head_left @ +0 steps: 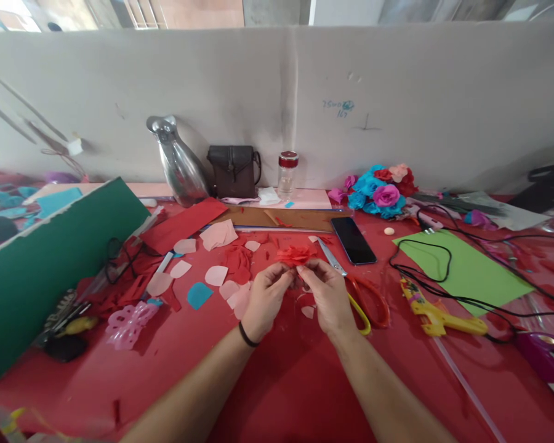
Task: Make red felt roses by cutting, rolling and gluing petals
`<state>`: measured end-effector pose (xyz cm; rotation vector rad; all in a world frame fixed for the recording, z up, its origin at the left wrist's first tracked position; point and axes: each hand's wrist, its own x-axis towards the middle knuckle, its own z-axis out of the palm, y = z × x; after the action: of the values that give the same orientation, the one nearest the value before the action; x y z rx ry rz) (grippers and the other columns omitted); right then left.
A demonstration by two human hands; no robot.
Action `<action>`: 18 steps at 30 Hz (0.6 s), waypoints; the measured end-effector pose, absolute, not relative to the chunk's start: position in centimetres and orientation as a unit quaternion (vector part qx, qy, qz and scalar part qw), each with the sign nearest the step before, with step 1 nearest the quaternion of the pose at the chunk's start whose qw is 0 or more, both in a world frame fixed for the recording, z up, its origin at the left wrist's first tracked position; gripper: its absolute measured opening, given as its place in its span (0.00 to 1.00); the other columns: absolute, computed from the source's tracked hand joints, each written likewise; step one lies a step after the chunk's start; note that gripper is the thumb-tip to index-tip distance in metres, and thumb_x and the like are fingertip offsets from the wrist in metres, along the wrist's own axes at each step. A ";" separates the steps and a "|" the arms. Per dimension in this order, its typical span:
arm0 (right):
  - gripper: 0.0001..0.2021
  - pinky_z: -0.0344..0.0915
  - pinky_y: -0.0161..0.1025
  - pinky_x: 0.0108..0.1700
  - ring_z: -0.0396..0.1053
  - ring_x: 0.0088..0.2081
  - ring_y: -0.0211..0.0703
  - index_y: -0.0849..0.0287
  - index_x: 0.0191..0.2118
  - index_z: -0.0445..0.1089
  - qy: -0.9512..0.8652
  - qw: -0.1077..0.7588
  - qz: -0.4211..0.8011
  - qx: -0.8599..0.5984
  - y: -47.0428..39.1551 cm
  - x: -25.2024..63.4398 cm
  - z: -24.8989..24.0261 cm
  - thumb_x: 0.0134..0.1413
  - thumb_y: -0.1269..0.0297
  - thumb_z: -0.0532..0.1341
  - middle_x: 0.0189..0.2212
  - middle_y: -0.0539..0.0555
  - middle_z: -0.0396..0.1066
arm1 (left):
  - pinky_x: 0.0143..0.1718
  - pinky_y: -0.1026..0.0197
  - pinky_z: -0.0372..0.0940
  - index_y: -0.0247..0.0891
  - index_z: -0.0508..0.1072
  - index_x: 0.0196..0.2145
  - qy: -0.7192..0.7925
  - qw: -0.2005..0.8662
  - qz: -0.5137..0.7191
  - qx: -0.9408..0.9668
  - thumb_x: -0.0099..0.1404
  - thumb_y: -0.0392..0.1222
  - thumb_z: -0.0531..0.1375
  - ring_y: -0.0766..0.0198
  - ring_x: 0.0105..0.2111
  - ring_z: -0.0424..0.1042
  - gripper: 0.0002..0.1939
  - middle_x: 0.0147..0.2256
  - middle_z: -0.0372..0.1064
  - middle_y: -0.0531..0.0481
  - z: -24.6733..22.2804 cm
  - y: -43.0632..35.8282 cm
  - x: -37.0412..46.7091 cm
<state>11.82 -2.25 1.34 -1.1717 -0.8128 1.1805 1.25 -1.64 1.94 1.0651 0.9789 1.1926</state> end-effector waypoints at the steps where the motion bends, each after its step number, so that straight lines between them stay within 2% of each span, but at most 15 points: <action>1: 0.10 0.61 0.35 0.26 0.63 0.22 0.37 0.57 0.24 0.67 -0.350 0.602 0.511 -0.504 -2.2 11.8 1.2 0.40 0.57 0.65 0.19 0.47 0.67 | 0.30 0.65 0.60 0.36 0.70 0.21 0.421 0.592 0.512 0.458 0.55 0.41 0.60 0.67 0.24 0.63 0.09 0.21 0.65 0.53 1.9 -1.7 1.3; 12: 0.08 0.62 0.35 0.29 0.62 0.25 0.36 0.57 0.26 0.69 -0.413 0.593 0.460 -0.515 -2.4 11.6 1.0 0.43 0.59 0.65 0.22 0.47 0.67 | 0.30 0.65 0.59 0.36 0.69 0.23 0.450 0.537 0.526 0.481 0.52 0.38 0.61 0.67 0.25 0.62 0.05 0.22 0.66 0.54 0.9 -1.6 1.5; 18: 0.09 0.64 0.36 0.33 0.66 0.29 0.39 0.57 0.33 0.70 -0.421 0.577 0.491 -0.498 -2.4 11.7 0.4 0.45 0.59 0.64 0.27 0.50 0.71 | 0.30 0.65 0.59 0.36 0.70 0.25 0.447 0.548 0.533 0.464 0.55 0.39 0.60 0.67 0.26 0.63 0.05 0.24 0.67 0.53 0.9 -1.6 1.3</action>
<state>11.70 -2.43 0.39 -1.1652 -0.9854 1.1499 1.34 -1.58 0.90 1.1000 1.0592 1.2621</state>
